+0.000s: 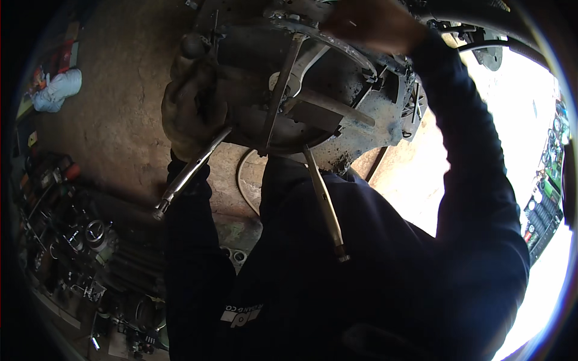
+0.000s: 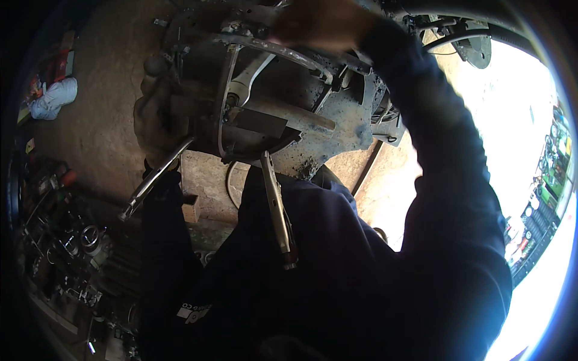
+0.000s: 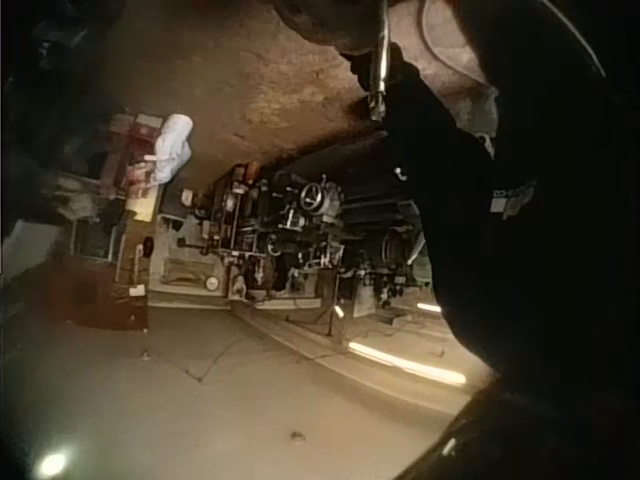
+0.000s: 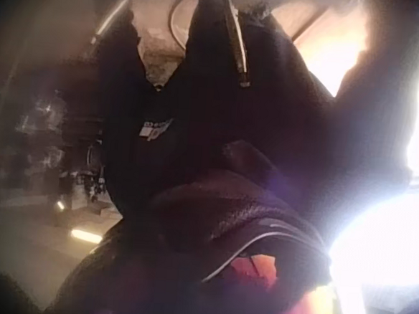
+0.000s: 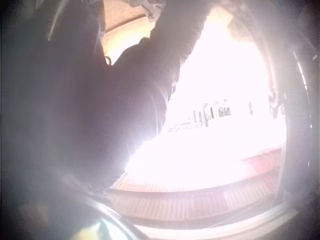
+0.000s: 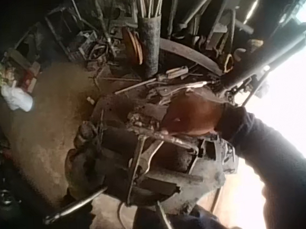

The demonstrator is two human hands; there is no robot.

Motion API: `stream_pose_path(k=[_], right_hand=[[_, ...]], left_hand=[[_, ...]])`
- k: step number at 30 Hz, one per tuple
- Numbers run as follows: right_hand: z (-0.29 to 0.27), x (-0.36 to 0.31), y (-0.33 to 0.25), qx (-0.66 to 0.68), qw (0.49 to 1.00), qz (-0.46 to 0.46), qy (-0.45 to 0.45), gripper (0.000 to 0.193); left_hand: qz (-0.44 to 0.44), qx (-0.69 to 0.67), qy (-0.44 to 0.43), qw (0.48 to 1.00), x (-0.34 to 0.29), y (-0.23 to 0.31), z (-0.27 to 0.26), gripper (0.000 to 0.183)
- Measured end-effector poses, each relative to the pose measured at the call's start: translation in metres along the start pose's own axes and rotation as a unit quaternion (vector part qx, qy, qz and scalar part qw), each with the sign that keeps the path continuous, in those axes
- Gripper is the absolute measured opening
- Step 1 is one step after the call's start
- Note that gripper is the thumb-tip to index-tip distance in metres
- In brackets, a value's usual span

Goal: The person assembles a metal structure by aligning metal pieces, securing them with locking pliers, and using a hammer to tap components into place. The person then uses a wrench to tighten a bolt on the assembly.

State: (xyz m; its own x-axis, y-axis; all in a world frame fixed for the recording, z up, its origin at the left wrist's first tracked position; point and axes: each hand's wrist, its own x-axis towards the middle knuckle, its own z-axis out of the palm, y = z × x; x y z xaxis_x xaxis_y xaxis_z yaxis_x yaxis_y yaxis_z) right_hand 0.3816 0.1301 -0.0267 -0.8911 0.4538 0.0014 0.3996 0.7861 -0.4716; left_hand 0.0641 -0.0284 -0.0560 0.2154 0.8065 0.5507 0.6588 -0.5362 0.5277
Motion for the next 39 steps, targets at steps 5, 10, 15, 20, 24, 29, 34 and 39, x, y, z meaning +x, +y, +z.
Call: stream_pose_path(k=[5,10,15,20,24,29,34,39], right_hand=[[0.016,-0.051,-0.003,0.076,0.992,0.094,0.041,0.019],[-0.032,-0.031,-0.003,0.106,0.988,0.109,0.006,0.021],[-0.040,-0.011,-0.004,0.040,0.998,0.038,0.011,0.019],[-0.040,0.024,0.000,0.038,0.998,-0.045,-0.019,0.024],[-0.055,0.066,-0.010,-0.005,0.990,-0.004,-0.142,0.027],[-0.045,0.121,-0.009,-0.103,0.971,-0.127,-0.173,0.030],[-0.025,0.140,0.007,-0.104,0.958,-0.145,-0.225,0.030],[-0.024,0.064,0.007,-0.140,0.985,-0.058,-0.078,0.025]], left_hand=[[0.020,-0.077,0.044,0.996,0.004,-0.009,0.014,0.038],[0.003,-0.064,0.020,0.998,-0.007,-0.016,0.012,0.040],[0.038,-0.022,0.027,0.999,-0.001,-0.014,0.011,0.037],[0.038,0.022,0.039,0.998,0.002,-0.003,0.010,0.036],[0.017,0.057,-0.004,0.998,0.005,0.002,0.002,0.032],[-0.040,0.004,0.030,0.999,-0.009,-0.005,0.005,0.038],[-0.001,0.064,0.025,0.998,-0.001,0.000,0.008,0.027],[0.022,0.032,0.042,0.998,-0.003,-0.005,0.009,0.034]])
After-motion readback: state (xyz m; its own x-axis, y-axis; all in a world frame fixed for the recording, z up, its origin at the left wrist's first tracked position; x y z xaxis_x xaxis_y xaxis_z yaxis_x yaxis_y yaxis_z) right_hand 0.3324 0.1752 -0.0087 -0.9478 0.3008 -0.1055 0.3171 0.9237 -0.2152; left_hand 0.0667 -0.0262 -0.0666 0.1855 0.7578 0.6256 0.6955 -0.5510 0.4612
